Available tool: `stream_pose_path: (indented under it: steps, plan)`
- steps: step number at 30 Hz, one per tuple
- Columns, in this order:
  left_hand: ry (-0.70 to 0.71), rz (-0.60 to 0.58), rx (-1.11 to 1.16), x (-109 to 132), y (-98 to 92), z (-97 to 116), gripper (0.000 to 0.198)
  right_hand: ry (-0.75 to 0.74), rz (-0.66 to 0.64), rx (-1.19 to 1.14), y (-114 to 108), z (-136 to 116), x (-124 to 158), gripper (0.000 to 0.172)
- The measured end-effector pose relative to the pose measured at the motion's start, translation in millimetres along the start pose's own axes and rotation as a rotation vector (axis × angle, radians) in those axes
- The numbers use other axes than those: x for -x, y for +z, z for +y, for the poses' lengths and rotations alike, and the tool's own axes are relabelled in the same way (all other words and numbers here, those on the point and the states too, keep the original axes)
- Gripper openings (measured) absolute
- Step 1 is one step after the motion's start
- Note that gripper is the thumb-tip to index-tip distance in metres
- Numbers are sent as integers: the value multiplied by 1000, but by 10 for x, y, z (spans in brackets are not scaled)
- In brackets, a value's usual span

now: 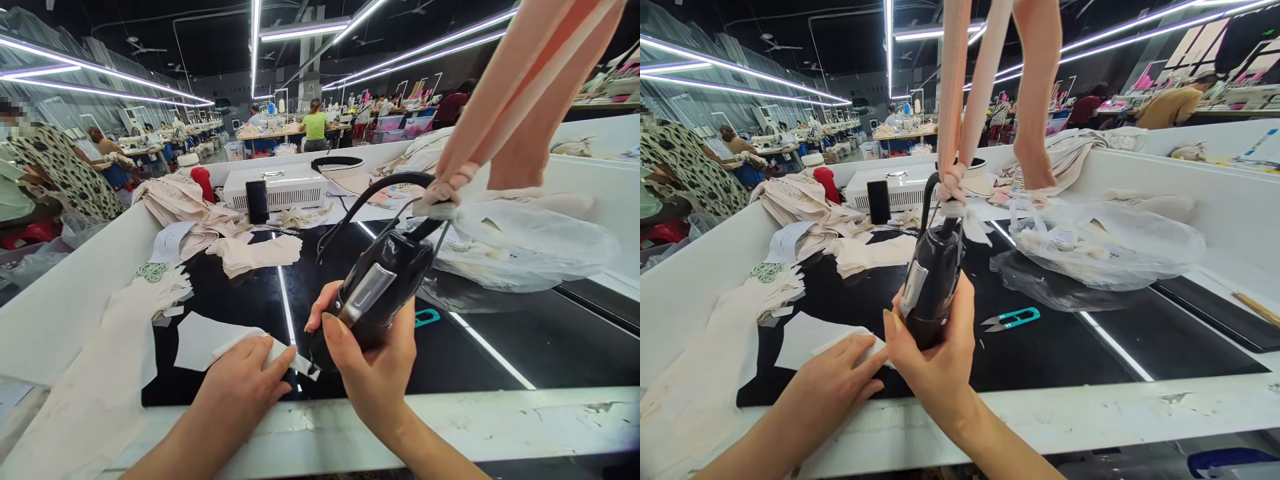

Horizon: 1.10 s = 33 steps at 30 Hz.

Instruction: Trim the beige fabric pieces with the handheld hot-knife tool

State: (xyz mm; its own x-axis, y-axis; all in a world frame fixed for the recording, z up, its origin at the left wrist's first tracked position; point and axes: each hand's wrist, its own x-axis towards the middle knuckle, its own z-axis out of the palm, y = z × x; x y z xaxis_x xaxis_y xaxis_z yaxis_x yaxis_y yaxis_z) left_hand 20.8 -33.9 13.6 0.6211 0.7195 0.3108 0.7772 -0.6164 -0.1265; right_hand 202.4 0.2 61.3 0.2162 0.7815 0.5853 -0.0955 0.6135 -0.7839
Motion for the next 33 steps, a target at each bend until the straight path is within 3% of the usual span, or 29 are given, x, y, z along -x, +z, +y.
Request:
stream_pose_path:
  steps: [9, 18, 25, 33]
  plan:
    - [35, 25, -103, 76, 119, 85, 68, -4, -15, -37, 15, -12, -18, 40]
    - [34, 45, -70, 114, 145, 78, 61, -2, -10, -50, 45, 32, -103, 38]
    - [0, 31, 60, 103, 54, 26, 53, -8, -15, -65, 46, 35, -71, 38]
    - [41, 7, 122, 89, 3, -35, 59, -4, -13, -56, 28, 30, -68, 38]
